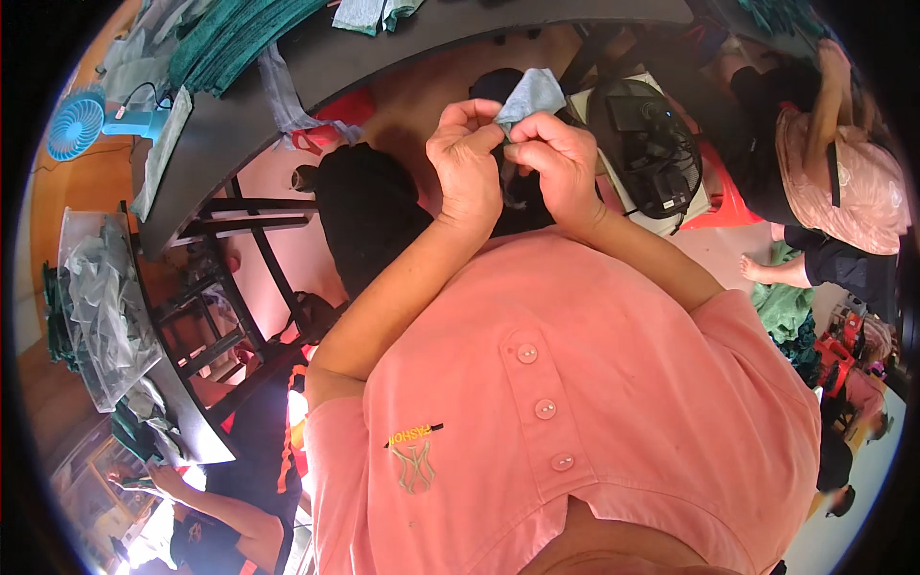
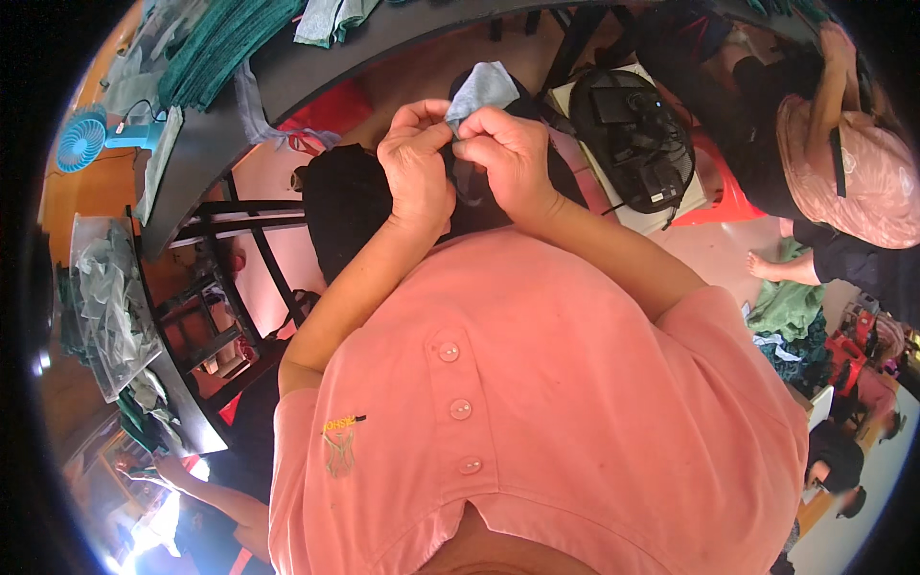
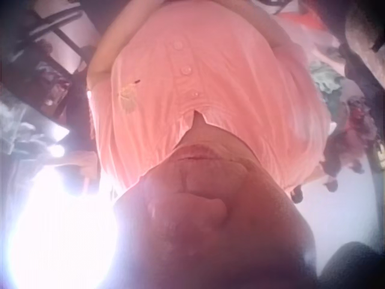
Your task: The recorder is manually turning small green fabric pieces inside out and sorting them on a table.
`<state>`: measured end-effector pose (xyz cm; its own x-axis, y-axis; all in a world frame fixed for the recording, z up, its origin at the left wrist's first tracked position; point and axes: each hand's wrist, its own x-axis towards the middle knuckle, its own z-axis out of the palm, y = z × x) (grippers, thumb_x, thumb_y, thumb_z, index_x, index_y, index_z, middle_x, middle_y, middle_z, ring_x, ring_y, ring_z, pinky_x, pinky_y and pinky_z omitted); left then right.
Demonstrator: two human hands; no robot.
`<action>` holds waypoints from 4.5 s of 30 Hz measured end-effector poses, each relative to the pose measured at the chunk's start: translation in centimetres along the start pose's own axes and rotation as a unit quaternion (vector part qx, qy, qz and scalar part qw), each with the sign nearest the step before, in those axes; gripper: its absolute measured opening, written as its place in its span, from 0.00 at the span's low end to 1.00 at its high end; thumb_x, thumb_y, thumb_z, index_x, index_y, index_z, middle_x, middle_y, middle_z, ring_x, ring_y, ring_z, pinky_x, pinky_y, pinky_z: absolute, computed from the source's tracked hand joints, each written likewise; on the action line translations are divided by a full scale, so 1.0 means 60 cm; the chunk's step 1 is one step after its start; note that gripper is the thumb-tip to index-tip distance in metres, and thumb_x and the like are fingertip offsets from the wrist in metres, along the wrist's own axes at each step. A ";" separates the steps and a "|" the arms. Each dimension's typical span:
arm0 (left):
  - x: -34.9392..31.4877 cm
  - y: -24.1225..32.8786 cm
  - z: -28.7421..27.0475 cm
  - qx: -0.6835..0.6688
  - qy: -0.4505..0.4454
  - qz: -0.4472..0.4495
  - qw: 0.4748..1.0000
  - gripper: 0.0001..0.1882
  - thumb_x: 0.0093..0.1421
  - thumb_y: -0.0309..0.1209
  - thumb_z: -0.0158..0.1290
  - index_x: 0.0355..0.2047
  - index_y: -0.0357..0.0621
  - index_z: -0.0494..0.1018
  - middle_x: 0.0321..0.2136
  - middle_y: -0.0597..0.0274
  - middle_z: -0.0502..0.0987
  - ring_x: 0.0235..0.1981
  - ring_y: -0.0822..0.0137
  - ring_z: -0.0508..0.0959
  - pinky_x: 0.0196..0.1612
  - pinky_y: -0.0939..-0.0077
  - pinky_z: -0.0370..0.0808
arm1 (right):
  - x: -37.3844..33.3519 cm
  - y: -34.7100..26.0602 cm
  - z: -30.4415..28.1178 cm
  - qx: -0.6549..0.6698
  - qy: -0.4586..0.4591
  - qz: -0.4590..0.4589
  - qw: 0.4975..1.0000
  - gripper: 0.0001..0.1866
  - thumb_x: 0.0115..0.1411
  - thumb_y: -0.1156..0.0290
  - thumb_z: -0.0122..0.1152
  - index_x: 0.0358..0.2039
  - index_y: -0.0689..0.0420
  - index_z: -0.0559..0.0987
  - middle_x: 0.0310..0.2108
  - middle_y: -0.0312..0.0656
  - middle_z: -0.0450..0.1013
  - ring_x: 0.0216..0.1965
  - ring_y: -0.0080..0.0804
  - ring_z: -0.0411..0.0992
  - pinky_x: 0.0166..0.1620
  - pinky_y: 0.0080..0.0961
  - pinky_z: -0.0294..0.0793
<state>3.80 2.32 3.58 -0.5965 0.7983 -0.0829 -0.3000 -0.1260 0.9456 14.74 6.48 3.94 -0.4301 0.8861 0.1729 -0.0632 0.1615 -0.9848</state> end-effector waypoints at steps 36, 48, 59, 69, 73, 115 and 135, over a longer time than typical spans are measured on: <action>-0.022 0.041 -0.036 0.114 -0.078 -0.018 0.990 0.15 0.55 0.13 0.41 0.35 0.36 0.77 0.28 0.66 0.75 0.22 0.79 0.67 0.26 0.84 0.65 | 0.009 -0.007 -0.014 0.080 -0.120 0.120 0.982 0.03 0.55 0.76 0.58 0.30 0.61 0.77 0.23 0.33 0.72 0.23 0.18 0.67 0.28 0.17 0.66; -0.011 0.016 -0.061 0.114 -0.046 -0.014 0.992 0.07 0.51 0.18 0.48 0.28 0.34 0.76 0.20 0.68 0.74 0.20 0.80 0.68 0.25 0.83 0.64 | -0.009 -0.001 -0.011 0.086 -0.081 0.049 0.992 0.04 0.58 0.75 0.61 0.31 0.62 0.78 0.23 0.33 0.73 0.26 0.15 0.68 0.31 0.15 0.68; -0.019 0.022 -0.055 0.144 -0.101 -0.053 0.983 0.11 0.52 0.17 0.47 0.33 0.35 0.79 0.23 0.68 0.76 0.24 0.81 0.69 0.28 0.86 0.66 | 0.009 0.008 -0.032 0.064 -0.136 0.060 0.987 0.03 0.56 0.77 0.60 0.31 0.62 0.77 0.24 0.32 0.73 0.27 0.16 0.68 0.30 0.16 0.67; -0.017 0.014 -0.051 0.074 -0.097 -0.139 0.983 0.08 0.54 0.17 0.49 0.34 0.31 0.76 0.27 0.65 0.77 0.27 0.75 0.74 0.33 0.83 0.70 | 0.019 0.039 -0.032 0.069 -0.136 0.094 0.984 0.02 0.59 0.76 0.60 0.31 0.59 0.78 0.25 0.32 0.73 0.26 0.17 0.68 0.30 0.16 0.67; -0.012 0.020 -0.049 0.100 -0.102 -0.212 0.967 0.08 0.53 0.18 0.49 0.33 0.31 0.76 0.26 0.65 0.76 0.23 0.75 0.73 0.28 0.83 0.68 | 0.025 0.055 -0.039 0.056 -0.151 0.073 0.984 0.01 0.59 0.77 0.60 0.31 0.60 0.78 0.25 0.32 0.73 0.26 0.18 0.68 0.30 0.16 0.67; -0.041 0.062 -0.038 -0.196 -0.412 -0.407 0.791 0.20 0.66 0.48 0.46 0.33 0.42 0.69 0.10 0.57 0.65 0.07 0.68 0.62 0.13 0.75 0.59 | 0.076 0.035 0.029 -0.007 -0.264 0.088 0.961 0.13 0.56 0.61 0.63 0.31 0.59 0.77 0.19 0.35 0.69 0.21 0.19 0.65 0.24 0.22 0.63; -0.031 0.054 -0.115 -0.352 -0.223 -0.354 0.838 0.25 0.60 0.54 0.52 0.32 0.41 0.68 0.28 0.57 0.71 0.24 0.62 0.71 0.30 0.68 0.66 | 0.054 -0.143 0.008 0.435 -0.335 -0.126 0.826 0.03 0.57 0.77 0.59 0.32 0.63 0.78 0.30 0.44 0.74 0.28 0.33 0.72 0.32 0.25 0.72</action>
<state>-1.22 -3.62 4.65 0.2053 0.9406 -0.2703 -0.9192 0.2802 0.2768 13.45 7.73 12.93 -0.6884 0.3850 0.6148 -0.7247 -0.3279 -0.6061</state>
